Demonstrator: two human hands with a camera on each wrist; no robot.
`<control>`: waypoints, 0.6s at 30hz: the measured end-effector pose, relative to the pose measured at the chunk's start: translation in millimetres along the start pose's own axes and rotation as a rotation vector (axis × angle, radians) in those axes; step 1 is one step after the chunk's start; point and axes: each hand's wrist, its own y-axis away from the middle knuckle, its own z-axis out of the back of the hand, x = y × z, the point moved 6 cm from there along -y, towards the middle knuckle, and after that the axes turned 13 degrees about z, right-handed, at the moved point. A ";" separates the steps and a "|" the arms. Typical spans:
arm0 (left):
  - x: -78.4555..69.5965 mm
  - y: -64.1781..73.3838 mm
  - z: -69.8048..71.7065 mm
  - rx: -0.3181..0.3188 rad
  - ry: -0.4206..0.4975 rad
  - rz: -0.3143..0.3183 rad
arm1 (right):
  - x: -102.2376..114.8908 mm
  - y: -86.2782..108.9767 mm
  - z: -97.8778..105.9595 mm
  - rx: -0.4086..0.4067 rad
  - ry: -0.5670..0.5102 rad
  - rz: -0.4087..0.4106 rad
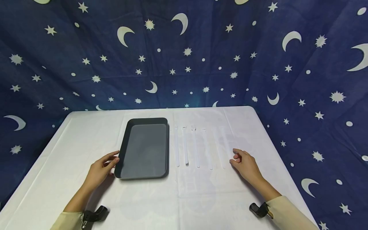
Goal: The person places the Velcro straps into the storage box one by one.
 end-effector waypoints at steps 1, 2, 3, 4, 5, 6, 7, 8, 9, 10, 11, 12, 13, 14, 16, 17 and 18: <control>0.7 1.0 -0.4 0.008 0.013 0.010 | 0.0 0.5 -0.6 -0.004 0.002 -0.003; 1.5 1.8 -0.7 0.016 0.028 0.022 | 0.3 0.4 -1.0 -0.010 0.003 -0.004; 2.2 2.5 -1.1 0.026 0.041 0.034 | 0.9 0.1 -1.3 -0.014 0.003 -0.004; 2.1 3.2 -1.2 0.030 0.043 0.043 | 1.2 -0.2 -1.1 -0.019 0.006 -0.005; 2.3 3.6 -1.5 0.040 0.057 0.056 | 1.3 -0.6 -0.9 -0.022 0.007 -0.007; 2.4 4.3 -1.8 0.048 0.064 0.067 | 1.8 -0.9 -0.7 -0.024 0.010 -0.009; 2.6 5.1 -2.4 0.064 0.082 0.079 | 2.0 -1.3 -0.5 -0.026 0.013 -0.012; 2.9 5.9 -2.9 0.079 0.108 0.094 | 2.3 -1.6 -0.3 -0.027 0.018 -0.013; 3.1 6.9 -3.4 0.093 0.133 0.105 | 2.5 -1.8 -0.2 -0.028 0.023 -0.015; 3.3 8.1 -4.0 0.107 0.160 0.116 | 2.8 -1.9 -0.1 -0.029 0.025 -0.018; 3.6 9.3 -4.8 0.126 0.197 0.129 | 2.9 -2.1 -0.1 -0.030 0.026 -0.020; 3.7 10.7 -5.4 0.140 0.226 0.138 | 3.3 -2.1 -0.2 -0.031 0.029 -0.021; 3.9 11.9 -6.1 0.153 0.263 0.148 | 3.5 -2.3 -0.1 -0.031 0.031 -0.023; 4.1 13.0 -6.4 0.159 0.284 0.154 | 4.0 -2.5 0.0 -0.030 0.031 -0.026; 4.8 15.0 -7.2 0.170 0.317 0.164 | 4.7 -3.1 0.1 -0.021 0.031 -0.035; 5.4 15.8 -7.5 0.172 0.330 0.170 | 5.1 -3.5 0.3 -0.014 0.035 -0.040; 6.1 16.6 -7.8 0.173 0.340 0.178 | 5.7 -3.9 0.4 -0.005 0.038 -0.045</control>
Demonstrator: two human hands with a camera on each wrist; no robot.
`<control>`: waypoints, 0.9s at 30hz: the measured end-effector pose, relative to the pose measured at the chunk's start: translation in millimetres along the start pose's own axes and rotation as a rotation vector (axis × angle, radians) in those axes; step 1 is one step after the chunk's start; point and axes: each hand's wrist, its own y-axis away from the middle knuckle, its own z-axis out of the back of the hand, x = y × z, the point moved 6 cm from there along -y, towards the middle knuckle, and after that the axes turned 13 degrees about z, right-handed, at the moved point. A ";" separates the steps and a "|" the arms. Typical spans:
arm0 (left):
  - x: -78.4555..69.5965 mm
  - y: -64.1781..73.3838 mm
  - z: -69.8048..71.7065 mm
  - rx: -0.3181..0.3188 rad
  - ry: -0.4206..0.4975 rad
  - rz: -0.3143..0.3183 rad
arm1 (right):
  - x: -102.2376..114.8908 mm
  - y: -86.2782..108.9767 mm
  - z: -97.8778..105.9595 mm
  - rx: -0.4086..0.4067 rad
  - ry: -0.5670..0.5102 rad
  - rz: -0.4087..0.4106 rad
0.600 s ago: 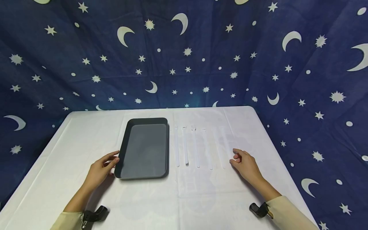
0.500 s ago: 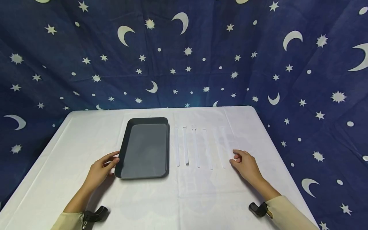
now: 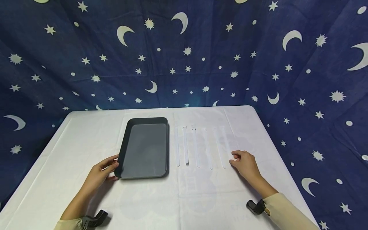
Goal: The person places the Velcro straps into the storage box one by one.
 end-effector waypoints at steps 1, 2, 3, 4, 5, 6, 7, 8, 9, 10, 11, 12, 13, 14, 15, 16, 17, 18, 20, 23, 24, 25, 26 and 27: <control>0.9 0.5 -0.2 0.001 0.008 0.007 | 0.6 -0.3 0.3 0.010 0.000 -0.008; 1.9 0.9 -0.4 0.000 0.012 0.016 | 1.2 -0.6 0.4 0.022 0.001 -0.015; 2.8 1.5 -0.6 0.000 0.018 0.023 | 1.6 -1.3 0.6 0.032 0.002 -0.020; 3.6 2.1 -0.8 0.000 0.022 0.030 | 2.5 -2.0 1.0 0.042 0.003 -0.024; 4.4 2.6 -0.9 0.000 0.029 0.036 | 3.3 -2.6 1.4 0.051 0.006 -0.027; 4.9 3.1 -1.1 0.000 0.035 0.039 | 3.7 -3.2 1.4 0.058 0.008 -0.032; 5.3 3.3 -1.2 -0.001 0.043 0.041 | 3.9 -3.9 1.4 0.064 0.008 -0.034; 5.4 3.5 -1.3 -0.001 0.048 0.040 | 4.1 -4.7 1.5 0.070 0.010 -0.036; 5.4 3.8 -1.4 0.000 0.054 0.039 | 4.5 -5.3 1.6 0.075 0.011 -0.038; 5.3 3.9 -1.5 -0.001 0.057 0.037 | 4.7 -5.7 1.6 0.079 0.013 -0.043; 5.0 3.9 -1.6 -0.002 0.059 0.034 | 4.4 -6.0 1.3 0.084 0.012 -0.047; 4.9 4.0 -1.7 -0.003 0.060 0.032 | 4.2 -6.3 1.0 0.089 0.012 -0.052; 4.8 4.3 -1.8 -0.003 0.061 0.031 | 4.3 -6.8 1.1 0.094 0.009 -0.056; 4.7 4.5 -1.8 -0.005 0.061 0.031 | 4.4 -7.3 1.2 0.097 0.004 -0.061; 4.6 4.6 -1.9 -0.007 0.058 0.032 | 4.3 -7.8 1.2 0.101 0.000 -0.066; 4.5 4.7 -2.0 -0.009 0.057 0.032 | 3.9 -8.4 1.1 0.106 -0.004 -0.070; 4.5 4.8 -2.1 -0.010 0.054 0.033 | 3.9 -8.8 1.0 0.111 -0.009 -0.077; 4.4 4.9 -2.2 -0.011 0.051 0.034 | 3.7 -9.3 0.8 0.116 -0.013 -0.083; 4.1 4.8 -2.3 -0.016 0.050 0.035 | 3.3 -10.4 0.3 0.129 -0.021 -0.098; 3.5 4.7 -2.5 -0.016 0.055 0.032 | 2.4 -11.9 -1.1 0.151 -0.031 -0.123; 3.4 4.7 -2.5 -0.015 0.059 0.031 | 1.8 -12.6 -1.6 0.158 -0.037 -0.132; 3.3 4.9 -2.6 -0.014 0.062 0.030 | 1.3 -13.4 -1.9 0.166 -0.040 -0.141; 3.3 5.0 -2.6 -0.013 0.063 0.030 | 1.1 -14.1 -2.2 0.174 -0.044 -0.147; 3.3 5.1 -2.7 -0.013 0.065 0.030 | 0.9 -14.8 -2.3 0.180 -0.047 -0.151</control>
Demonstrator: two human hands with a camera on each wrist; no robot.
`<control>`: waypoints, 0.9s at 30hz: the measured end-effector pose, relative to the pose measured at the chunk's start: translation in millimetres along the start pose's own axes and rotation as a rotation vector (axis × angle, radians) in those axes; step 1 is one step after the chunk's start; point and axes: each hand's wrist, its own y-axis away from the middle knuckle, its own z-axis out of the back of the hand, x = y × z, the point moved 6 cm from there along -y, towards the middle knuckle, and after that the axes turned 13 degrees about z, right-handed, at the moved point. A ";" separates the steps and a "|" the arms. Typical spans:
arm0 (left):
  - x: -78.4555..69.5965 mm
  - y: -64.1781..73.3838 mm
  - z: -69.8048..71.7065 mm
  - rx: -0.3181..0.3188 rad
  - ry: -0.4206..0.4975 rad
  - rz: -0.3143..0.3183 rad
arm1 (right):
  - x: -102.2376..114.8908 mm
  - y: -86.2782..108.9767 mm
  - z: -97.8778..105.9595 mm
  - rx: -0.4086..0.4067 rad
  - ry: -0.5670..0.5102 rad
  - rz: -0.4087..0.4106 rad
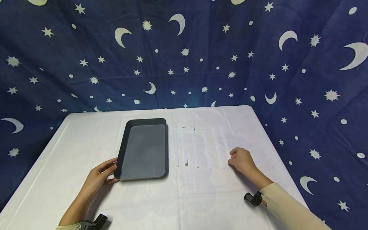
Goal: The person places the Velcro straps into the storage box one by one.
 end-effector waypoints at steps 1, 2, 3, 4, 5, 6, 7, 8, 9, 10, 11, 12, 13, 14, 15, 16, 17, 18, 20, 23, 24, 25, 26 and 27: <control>0.3 0.1 0.0 0.001 0.003 0.001 | 0.0 -0.6 -0.1 0.007 0.000 -0.004; 0.6 0.2 0.0 0.001 0.005 0.002 | 0.1 -1.4 0.1 0.011 0.000 -0.003; 0.8 0.2 0.0 0.000 0.006 0.003 | 0.3 -2.1 0.4 0.015 0.002 0.000; 1.0 0.3 0.0 -0.003 0.006 0.004 | 0.9 -2.6 1.1 0.017 0.008 0.006; 1.1 0.3 0.0 -0.004 0.006 0.006 | 1.4 -2.8 1.5 0.019 0.012 0.010; 1.2 0.5 0.0 -0.005 0.006 0.006 | 1.8 -3.1 2.0 0.020 0.017 0.014; 1.2 0.7 -0.1 -0.005 0.007 0.006 | 1.8 -3.6 2.3 0.024 0.019 0.016; 1.1 0.7 -0.2 -0.007 0.008 0.008 | 1.9 -4.1 2.8 0.026 0.020 0.020; 1.0 0.8 -0.3 -0.008 0.009 0.009 | 1.6 -4.6 2.9 0.031 0.019 0.015; 0.8 0.8 -0.4 -0.008 0.010 0.009 | -7.9 -7.4 -0.7 0.025 0.021 0.022; 0.8 0.8 -0.5 -0.007 0.013 0.009 | -8.5 -8.0 -0.8 0.031 0.016 0.015; 0.7 1.0 -0.6 -0.005 0.015 0.008 | -9.0 -8.6 -0.9 0.036 0.012 0.011; 0.5 1.2 -0.8 -0.004 0.018 0.007 | -9.5 -9.3 -0.8 0.040 0.008 0.006; 0.5 1.2 -0.9 -0.002 0.018 0.006 | -9.8 -9.8 -0.8 0.043 0.004 0.001; 0.6 1.2 -0.9 -0.001 0.018 0.005 | -10.2 -10.4 -0.8 0.046 -0.001 -0.005; 0.8 1.4 -1.0 0.001 0.019 0.005 | -10.2 -11.0 -0.6 0.048 -0.003 -0.005; 1.1 1.4 -0.9 0.003 0.023 0.004 | -1.1 -9.3 3.1 0.063 -0.009 -0.016; 1.5 1.4 -0.8 0.004 0.024 0.006 | -1.0 -9.8 3.2 0.066 -0.012 -0.015; 2.4 1.1 -0.7 0.005 0.026 0.010 | -0.9 -11.0 3.4 0.075 -0.021 -0.021; 4.0 0.9 -0.6 0.005 0.030 0.016 | -0.3 -12.3 3.6 0.090 -0.027 -0.028; 4.5 0.9 -0.7 0.006 0.027 0.019 | 0.0 -12.4 3.6 0.094 -0.028 -0.036; 4.9 1.1 -0.8 0.008 0.026 0.018 | -0.1 -12.7 3.5 0.099 -0.029 -0.042; 5.4 1.2 -0.9 0.008 0.021 0.020 | -0.1 -12.8 3.4 0.104 -0.029 -0.046; 6.0 1.4 -1.0 0.009 0.017 0.021 | 0.0 -12.8 3.1 0.108 -0.031 -0.052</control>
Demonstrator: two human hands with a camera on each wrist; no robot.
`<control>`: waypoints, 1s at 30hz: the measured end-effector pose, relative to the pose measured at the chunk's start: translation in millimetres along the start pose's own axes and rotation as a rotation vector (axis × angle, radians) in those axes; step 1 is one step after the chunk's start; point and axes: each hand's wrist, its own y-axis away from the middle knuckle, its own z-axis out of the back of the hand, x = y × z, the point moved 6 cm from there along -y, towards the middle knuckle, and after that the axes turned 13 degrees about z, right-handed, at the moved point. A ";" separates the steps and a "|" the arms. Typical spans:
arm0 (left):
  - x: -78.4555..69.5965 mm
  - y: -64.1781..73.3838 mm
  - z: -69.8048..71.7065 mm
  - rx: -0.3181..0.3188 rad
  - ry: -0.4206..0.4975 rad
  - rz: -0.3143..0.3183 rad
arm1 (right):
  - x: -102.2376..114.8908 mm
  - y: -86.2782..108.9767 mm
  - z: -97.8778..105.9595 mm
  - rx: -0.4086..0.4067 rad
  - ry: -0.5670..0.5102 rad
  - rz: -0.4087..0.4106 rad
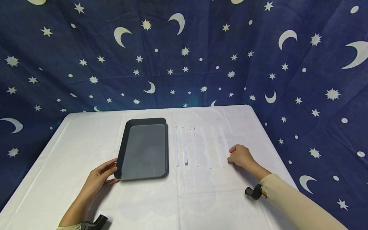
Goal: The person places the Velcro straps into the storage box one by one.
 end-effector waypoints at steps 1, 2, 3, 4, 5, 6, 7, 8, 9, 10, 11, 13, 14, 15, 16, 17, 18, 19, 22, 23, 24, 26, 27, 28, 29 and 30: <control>0.2 0.0 -0.2 0.003 0.001 -0.003 | 0.0 -0.1 -0.1 0.002 -0.001 -0.004; 0.2 0.4 -0.4 0.004 -0.002 -0.004 | 0.1 -0.1 -0.1 0.004 -0.002 -0.008; 0.5 0.6 -0.7 0.006 -0.005 -0.006 | 0.1 -0.2 -0.3 0.004 -0.005 -0.009; 0.7 1.0 -0.9 0.006 -0.008 -0.009 | 0.3 -0.3 -0.1 0.002 -0.009 -0.010; 1.1 1.1 -1.0 0.007 -0.007 -0.008 | 0.4 -0.4 0.2 -0.001 -0.010 -0.010; 1.2 1.4 -1.2 0.007 -0.004 -0.011 | 0.4 -0.6 0.6 -0.004 -0.015 -0.007; 1.5 1.4 -1.4 0.007 -0.003 -0.010 | 0.0 -1.0 1.1 -0.006 -0.017 -0.007; 1.8 1.6 -1.5 0.002 -0.008 -0.010 | -0.4 -1.4 1.6 -0.005 -0.022 -0.006; 2.4 1.3 -1.5 0.000 -0.009 -0.005 | -1.2 -2.0 2.2 -0.005 -0.027 -0.009; 2.6 1.4 -1.5 -0.005 -0.009 -0.004 | -1.6 -2.4 3.1 -0.002 -0.033 -0.014; 2.8 1.3 -1.6 -0.006 -0.008 -0.001 | -2.6 -3.1 3.7 0.002 -0.036 -0.019; 3.0 1.0 -1.6 -0.012 -0.012 0.001 | -4.2 -4.4 4.8 0.014 -0.038 -0.026; 3.0 1.1 -1.5 -0.015 -0.011 0.002 | -4.8 -5.1 5.2 0.020 -0.044 -0.031; 3.0 1.0 -1.6 -0.015 -0.010 0.004 | -5.8 -5.8 5.6 0.025 -0.049 -0.040; 3.1 1.2 -1.6 -0.015 -0.011 0.002 | -6.4 -6.4 5.7 0.033 -0.055 -0.045; 3.4 1.0 -1.7 -0.012 -0.010 0.004 | -7.2 -7.1 5.4 0.040 -0.068 -0.051; 3.5 1.0 -1.7 -0.012 -0.006 0.007 | -7.7 -7.7 5.1 0.048 -0.084 -0.057; 3.9 0.7 -1.6 -0.012 -0.006 0.011 | -8.4 -8.3 4.8 0.053 -0.102 -0.070; 4.6 -0.1 -1.1 -0.019 0.001 0.021 | -10.5 -10.7 3.3 0.070 -0.151 -0.091; 5.0 -0.5 -0.9 -0.021 0.003 0.025 | -10.9 -11.5 3.0 0.075 -0.162 -0.099; 5.1 -0.7 -0.8 -0.025 0.005 0.027 | -11.4 -12.1 2.9 0.079 -0.163 -0.107; 5.5 -0.8 -0.7 -0.028 0.007 0.031 | -12.2 -13.3 3.0 0.087 -0.165 -0.124; 5.6 -0.9 -0.7 -0.028 0.007 0.032 | -12.3 -13.5 3.2 0.091 -0.165 -0.132; 5.6 -0.9 -0.8 -0.028 0.007 0.031 | -12.3 -13.7 3.5 0.094 -0.169 -0.140; 5.7 -0.8 -0.9 -0.029 0.006 0.031 | -12.4 -13.7 3.8 0.097 -0.177 -0.148; 5.6 -0.7 -1.0 -0.031 0.005 0.030 | -12.8 -13.8 3.9 0.099 -0.186 -0.156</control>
